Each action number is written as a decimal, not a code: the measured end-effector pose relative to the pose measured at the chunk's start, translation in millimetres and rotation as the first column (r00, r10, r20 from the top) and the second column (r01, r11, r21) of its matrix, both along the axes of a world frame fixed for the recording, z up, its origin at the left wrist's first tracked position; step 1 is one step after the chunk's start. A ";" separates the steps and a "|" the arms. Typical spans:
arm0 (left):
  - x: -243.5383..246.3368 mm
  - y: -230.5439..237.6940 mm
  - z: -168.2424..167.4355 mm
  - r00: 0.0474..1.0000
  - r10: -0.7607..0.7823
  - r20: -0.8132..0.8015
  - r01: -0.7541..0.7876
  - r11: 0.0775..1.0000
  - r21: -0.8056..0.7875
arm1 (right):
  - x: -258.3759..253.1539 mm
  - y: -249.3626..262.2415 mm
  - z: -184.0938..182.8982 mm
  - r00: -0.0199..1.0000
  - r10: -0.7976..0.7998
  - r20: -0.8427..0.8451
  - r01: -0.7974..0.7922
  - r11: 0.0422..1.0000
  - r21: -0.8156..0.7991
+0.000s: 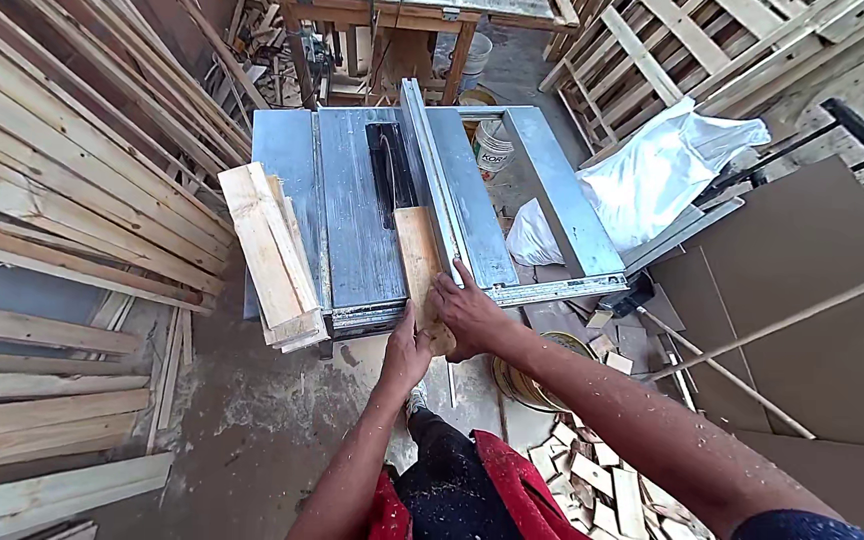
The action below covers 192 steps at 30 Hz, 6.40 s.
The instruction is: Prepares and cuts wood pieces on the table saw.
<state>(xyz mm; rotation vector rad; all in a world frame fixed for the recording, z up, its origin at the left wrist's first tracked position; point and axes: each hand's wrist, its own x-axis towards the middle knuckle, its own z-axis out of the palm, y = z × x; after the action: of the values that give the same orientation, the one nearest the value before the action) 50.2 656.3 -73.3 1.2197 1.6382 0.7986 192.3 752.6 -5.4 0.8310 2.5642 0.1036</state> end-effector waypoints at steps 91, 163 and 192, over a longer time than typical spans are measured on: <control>-168.5 3.8 146.8 0.841 0.415 -0.348 -0.443 0.897 -0.002 | 145.7 -13.5 -79.8 0.641 -0.348 -0.685 0.358 0.924 -0.135; -43.5 101.1 4.7 0.866 0.203 -0.456 -0.089 0.962 0.259 | -39.3 128.9 6.9 0.998 -0.057 0.031 0.056 0.997 0.048; -35.9 75.4 -34.5 0.823 0.429 -0.374 -0.150 0.797 0.585 | -66.6 243.0 4.8 1.000 -0.013 0.004 0.013 0.996 0.090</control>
<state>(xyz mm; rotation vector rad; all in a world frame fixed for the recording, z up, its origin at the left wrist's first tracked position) 14.3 731.7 -107.8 1.6783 2.1507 1.2921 125.6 995.6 -0.6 0.8790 2.5661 0.2178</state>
